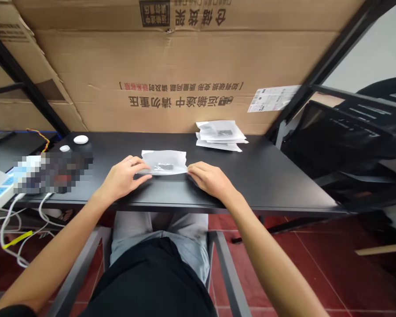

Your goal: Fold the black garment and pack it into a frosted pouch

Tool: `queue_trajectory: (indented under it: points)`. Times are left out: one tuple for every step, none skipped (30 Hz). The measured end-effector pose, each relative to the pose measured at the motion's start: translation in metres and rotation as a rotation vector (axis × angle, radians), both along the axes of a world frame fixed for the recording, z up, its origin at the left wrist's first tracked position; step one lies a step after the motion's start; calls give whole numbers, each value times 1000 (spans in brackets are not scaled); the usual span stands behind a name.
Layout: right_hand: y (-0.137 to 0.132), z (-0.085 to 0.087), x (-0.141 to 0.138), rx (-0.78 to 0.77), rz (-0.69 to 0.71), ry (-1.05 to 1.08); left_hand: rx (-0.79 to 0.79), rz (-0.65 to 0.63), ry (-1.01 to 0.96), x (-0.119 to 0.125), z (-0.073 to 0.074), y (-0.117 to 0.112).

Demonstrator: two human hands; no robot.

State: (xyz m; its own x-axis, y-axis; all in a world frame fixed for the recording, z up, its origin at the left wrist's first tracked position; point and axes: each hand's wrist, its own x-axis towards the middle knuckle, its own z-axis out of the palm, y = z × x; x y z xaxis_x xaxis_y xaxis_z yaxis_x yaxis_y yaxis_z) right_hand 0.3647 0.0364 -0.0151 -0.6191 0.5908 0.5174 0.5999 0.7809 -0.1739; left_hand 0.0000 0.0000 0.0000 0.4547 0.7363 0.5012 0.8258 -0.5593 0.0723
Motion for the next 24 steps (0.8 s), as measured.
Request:
queue_trajectory:
  points:
    - [0, 1, 1, 5, 4, 0, -11, -7, 21, 4, 1, 3]
    - [0, 1, 1, 15, 5, 1, -18, -6, 46, 8, 3, 7]
    - [-1, 2, 1, 33, 3, 5, -17, 2, 64, 11, 5, 10]
    - [-3, 3, 0, 59, -4, 15, -9, 15, 71, 14, 7, 12]
    - [-5, 5, -2, 92, -10, 29, 4, 30, 66, 17, 9, 14]
    - [-8, 6, -6, 130, -13, 47, 21, 47, 49, 19, 12, 16]
    - [-12, 8, -11, 171, -4, 60, 37, 64, 25, 22, 15, 16]
    - [-16, 10, -18, 210, 21, 62, 51, 78, -2, 24, 18, 17]
    - [-19, 12, -26, 243, 57, 51, 62, 86, -27, 26, 22, 17]
    - [-22, 15, -36, 265, 96, 26, 70, 87, -49, 29, 25, 16]
    - [-23, 17, -48, 275, 128, -9, 75, 81, -67, 31, 28, 16]
    - [-23, 19, -59, 270, 141, -50, 74, 69, -82, 33, 31, 14]
    - [-21, 22, -70, 253, 133, -97, 66, 56, -96, 34, 33, 13]
    - [-18, 24, -80, 226, 106, -146, 50, 53, -113, 35, 34, 11]
    - [-13, 25, -89, 191, 71, -206, 26, 71, -133, 34, 35, 9]
    - [-8, 26, -96, 147, 38, -272, -7, 119, -157, 32, 36, 9]
    - [-3, 27, -102, 96, 14, -339, -50, 197, -184, 29, 35, 9]
    - [3, 27, -106, 46, 0, -402, -107, 297, -213, 25, 34, 10]
    - [7, 27, -109, 5, -7, -454, -182, 390, -244, 20, 33, 13]
    - [11, 26, -111, -23, -12, -490, -284, 450, -279, 14, 30, 17]
    - [15, 26, -112, -32, -15, -512, -408, 463, -324, 9, 27, 22]
    - [17, 26, -113, -24, -18, -526, -538, 430, -386, 4, 23, 27]
    - [19, 27, -114, -5, -20, -536, -656, 368, -465, 0, 19, 33]
    - [20, 28, -113, 13, -20, -536, -748, 296, -552, -4, 14, 38]
